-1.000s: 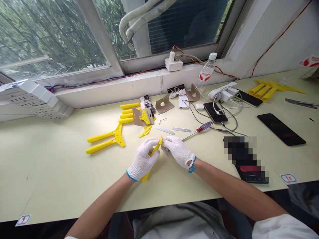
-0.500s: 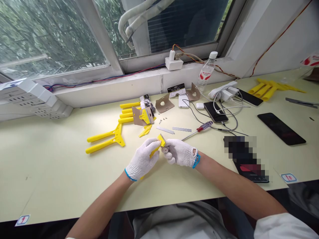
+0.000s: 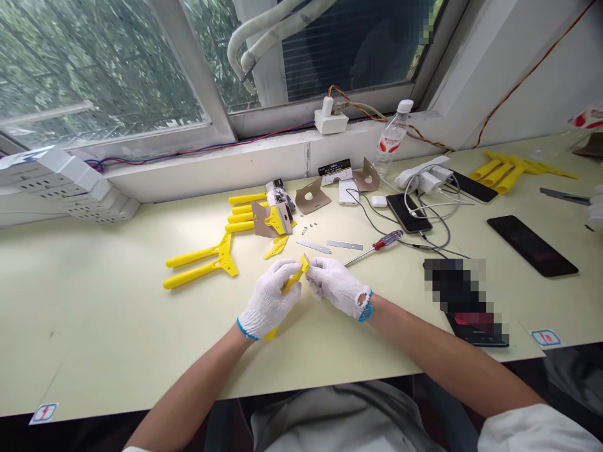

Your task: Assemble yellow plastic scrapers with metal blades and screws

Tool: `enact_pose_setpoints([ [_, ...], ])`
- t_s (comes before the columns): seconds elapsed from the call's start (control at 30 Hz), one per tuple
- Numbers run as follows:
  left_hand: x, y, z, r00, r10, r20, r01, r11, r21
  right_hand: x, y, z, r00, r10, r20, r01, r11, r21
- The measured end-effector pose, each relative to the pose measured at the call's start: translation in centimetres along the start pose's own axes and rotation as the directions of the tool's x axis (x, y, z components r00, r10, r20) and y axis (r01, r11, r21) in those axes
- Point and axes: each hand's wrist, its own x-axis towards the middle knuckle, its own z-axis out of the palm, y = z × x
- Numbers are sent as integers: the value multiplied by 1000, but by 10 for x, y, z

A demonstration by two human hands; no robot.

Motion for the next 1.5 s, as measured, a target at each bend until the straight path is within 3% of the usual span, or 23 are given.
enact_pose_setpoints([
  [0.1, 0, 5, 0, 980, -194, 45, 199, 971, -130, -2, -2, 1, 990, -118, -74, 105, 983, -153],
  [0.2, 0, 8, -3, 902, -391, 185, 429, 862, -269, -4, -5, 1, 955, -266, -131, 211, 921, -328],
  [0.3, 2, 11, -5, 827, -473, 304, 560, 744, -364, -2, -3, 0, 902, -412, -128, 295, 805, -515],
  [0.47, 4, 12, -5, 788, -491, 371, 615, 637, -465, 4, 9, -2, 834, -551, -28, 349, 566, -747],
  [0.67, 4, 14, -2, 807, -488, 332, 587, 603, -540, 6, 16, -3, 785, -614, 78, 322, 298, -899],
  [0.9, 5, 14, -2, 803, -489, 341, 593, 598, -540, 0, 13, -7, 763, -625, 166, 300, 115, -947],
  [1.03, 4, 11, -1, 801, -481, 356, 597, 603, -529, -2, 12, -7, 765, -622, 164, 281, 92, -955],
  [1.17, 2, 8, 0, 795, -500, 343, 605, 611, -510, -2, 12, -4, 776, -617, 131, 261, 125, -957],
  [1.5, 2, 9, 0, 802, -481, 355, 598, 635, -490, -2, 10, -1, 810, -586, 18, 283, 363, -888],
])
